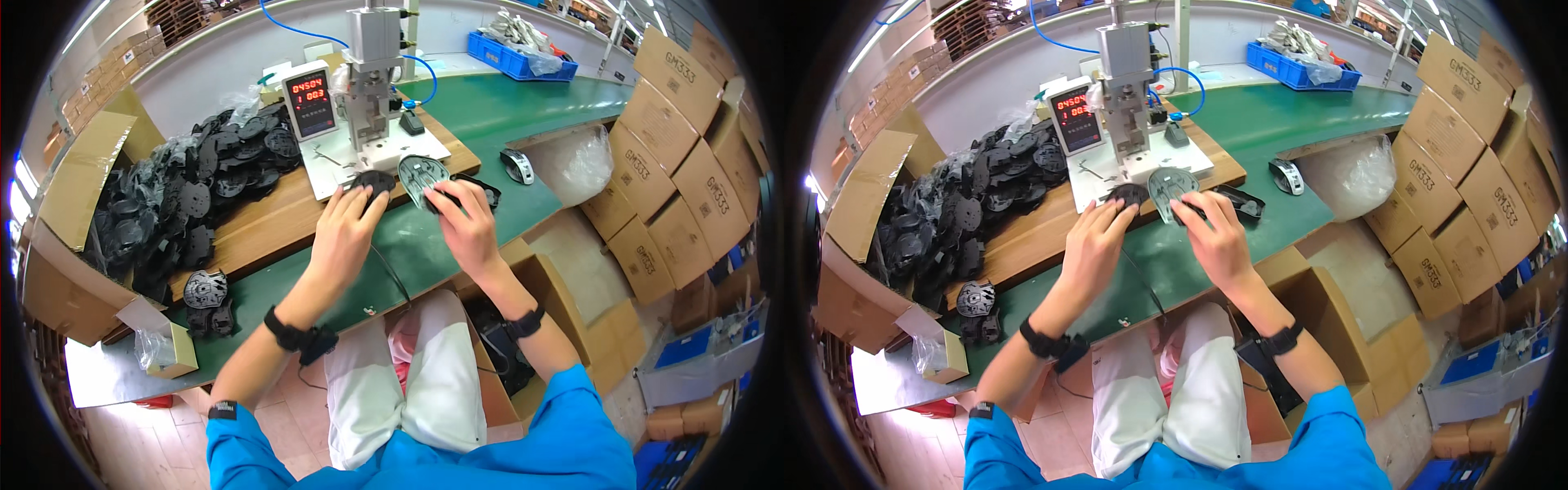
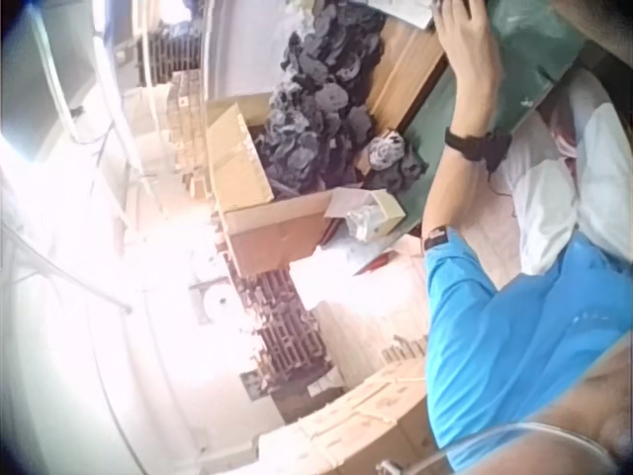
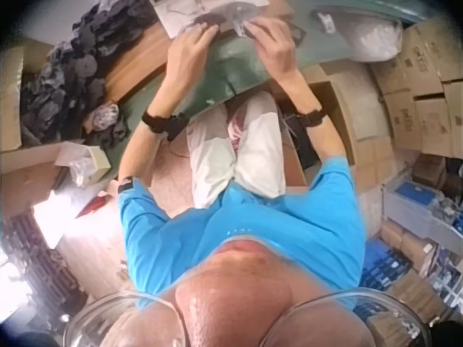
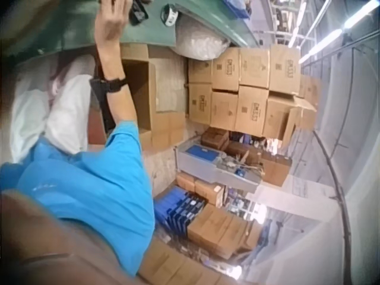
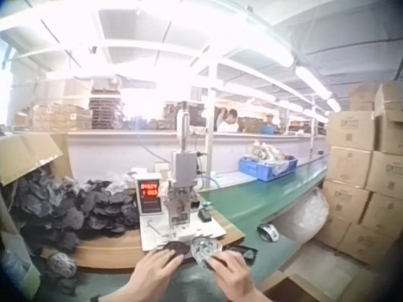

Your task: Assembling plastic components using a small pneumatic press at an electronics factory workstation.

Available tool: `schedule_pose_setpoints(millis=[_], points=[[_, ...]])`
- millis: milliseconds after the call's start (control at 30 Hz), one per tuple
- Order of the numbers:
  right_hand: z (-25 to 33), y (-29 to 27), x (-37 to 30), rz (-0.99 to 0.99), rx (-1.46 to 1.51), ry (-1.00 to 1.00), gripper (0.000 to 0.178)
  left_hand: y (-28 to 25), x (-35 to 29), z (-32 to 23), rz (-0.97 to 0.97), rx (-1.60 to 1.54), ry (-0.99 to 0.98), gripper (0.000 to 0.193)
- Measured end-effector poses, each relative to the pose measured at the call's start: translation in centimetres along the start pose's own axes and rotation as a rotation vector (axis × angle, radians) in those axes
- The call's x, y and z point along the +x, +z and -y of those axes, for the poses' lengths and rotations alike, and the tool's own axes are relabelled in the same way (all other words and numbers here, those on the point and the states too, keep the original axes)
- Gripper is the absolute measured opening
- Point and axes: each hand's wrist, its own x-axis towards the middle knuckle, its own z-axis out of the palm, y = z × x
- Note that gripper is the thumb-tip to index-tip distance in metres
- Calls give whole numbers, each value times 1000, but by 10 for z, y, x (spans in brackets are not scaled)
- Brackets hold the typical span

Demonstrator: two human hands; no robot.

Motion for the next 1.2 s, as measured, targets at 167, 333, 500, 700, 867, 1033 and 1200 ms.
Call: schedule_pose_setpoints(millis=[167,333,500,700,867,1033,1200], points=[[26,-64,-8,-61,-107,-156,40,47,41,23,33,147,45,40],[38,-85,-11,-90,-113,-177,38,82,56,30,33,226,19,40],[41,-84,-14,-113,-24,-108,37,81,63,18,106,275,-25,40],[44,-85,-62,-121,-16,279,48,84,63,27,120,277,24,36],[34,-87,-190,-55,-85,742,41,89,70,13,147,423,60,40],[33,-88,-310,-95,-3,1270,28,87,57,27,184,394,43,40],[23,-101,-416,344,-255,1246,21,93,64,13,185,373,-4,38]])
